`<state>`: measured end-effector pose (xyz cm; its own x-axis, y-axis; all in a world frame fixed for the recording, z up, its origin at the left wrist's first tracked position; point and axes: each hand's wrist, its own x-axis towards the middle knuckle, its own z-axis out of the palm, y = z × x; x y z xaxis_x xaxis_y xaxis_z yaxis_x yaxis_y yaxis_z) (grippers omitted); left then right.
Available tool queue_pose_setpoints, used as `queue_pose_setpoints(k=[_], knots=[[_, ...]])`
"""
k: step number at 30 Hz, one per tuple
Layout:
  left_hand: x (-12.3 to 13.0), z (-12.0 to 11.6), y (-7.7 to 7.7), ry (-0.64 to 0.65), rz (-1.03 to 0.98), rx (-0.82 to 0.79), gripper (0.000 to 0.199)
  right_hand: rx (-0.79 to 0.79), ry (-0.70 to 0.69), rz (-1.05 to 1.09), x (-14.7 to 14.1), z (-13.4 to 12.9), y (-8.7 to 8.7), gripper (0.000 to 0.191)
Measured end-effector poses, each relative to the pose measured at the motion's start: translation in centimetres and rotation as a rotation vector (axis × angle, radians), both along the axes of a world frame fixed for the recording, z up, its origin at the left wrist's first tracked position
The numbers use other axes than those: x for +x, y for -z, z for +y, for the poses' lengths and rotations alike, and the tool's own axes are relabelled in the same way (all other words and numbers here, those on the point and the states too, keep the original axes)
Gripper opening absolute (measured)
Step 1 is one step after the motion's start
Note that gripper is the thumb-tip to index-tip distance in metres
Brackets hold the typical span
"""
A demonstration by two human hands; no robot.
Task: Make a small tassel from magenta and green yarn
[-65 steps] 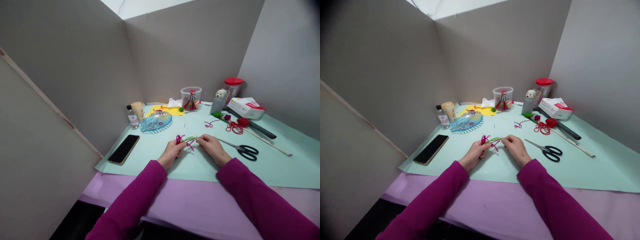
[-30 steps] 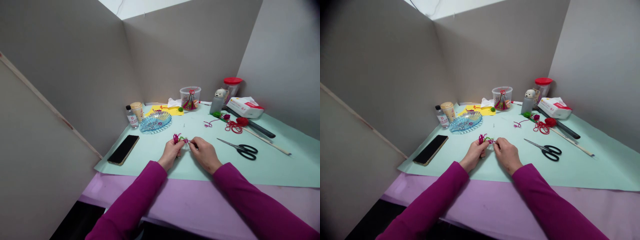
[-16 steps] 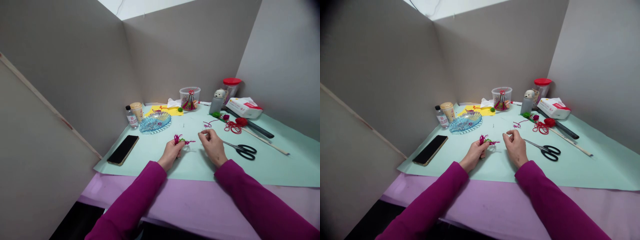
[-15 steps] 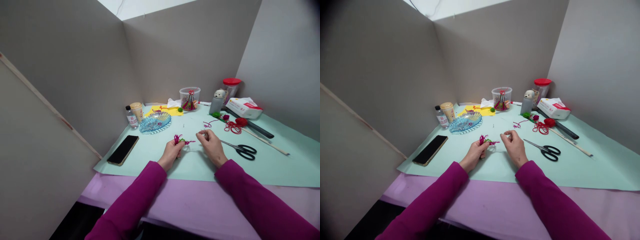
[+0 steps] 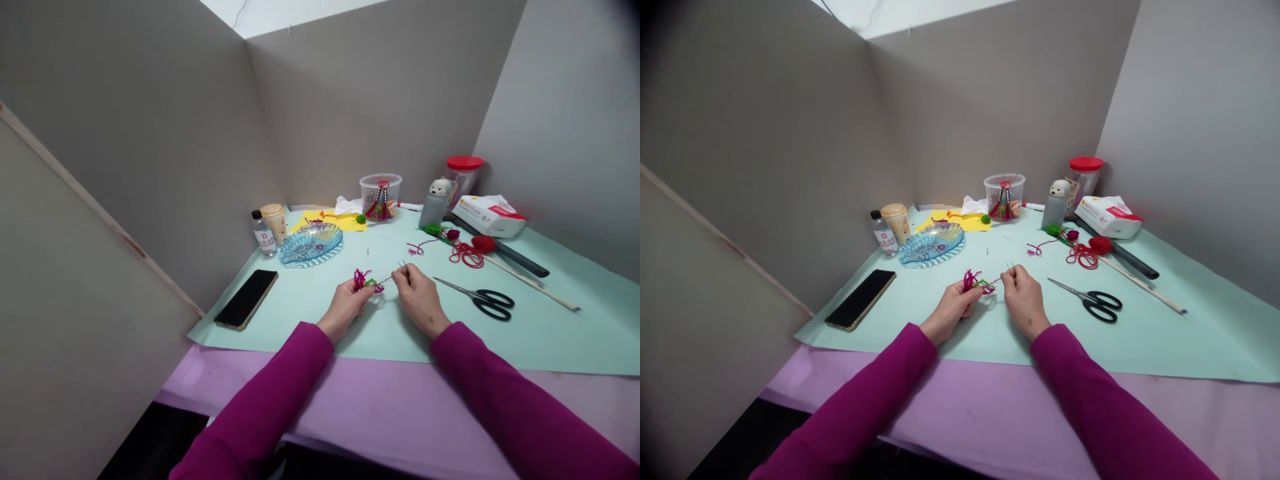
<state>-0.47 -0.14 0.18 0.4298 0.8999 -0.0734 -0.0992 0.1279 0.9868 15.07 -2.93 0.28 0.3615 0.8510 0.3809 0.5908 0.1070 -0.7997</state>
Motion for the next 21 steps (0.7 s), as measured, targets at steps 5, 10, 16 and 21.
queue_pose_setpoints(k=[5, 10, 16, 21], knots=[[-0.1, 0.0, 0.0, -0.012, 0.017, -0.005, 0.027, 0.007, 0.006, 0.069, 0.0, -0.1, 0.1, 0.022], [-0.3, 0.4, 0.4, 0.036, -0.011, 0.016, 0.027, 0.037, 0.015, 0.088, 0.5, 0.1, 0.3, 0.025], [-0.6, 0.8, 0.3, 0.097, 0.036, 0.018, 0.013, 0.05, 0.047, 0.093, 0.8, 0.3, 0.6, 0.026], [-0.5, 0.5, 0.1, 0.102, 0.12, 0.015, 0.008, 0.057, 0.084, 0.065, 1.0, 0.3, 0.6, 0.027]])
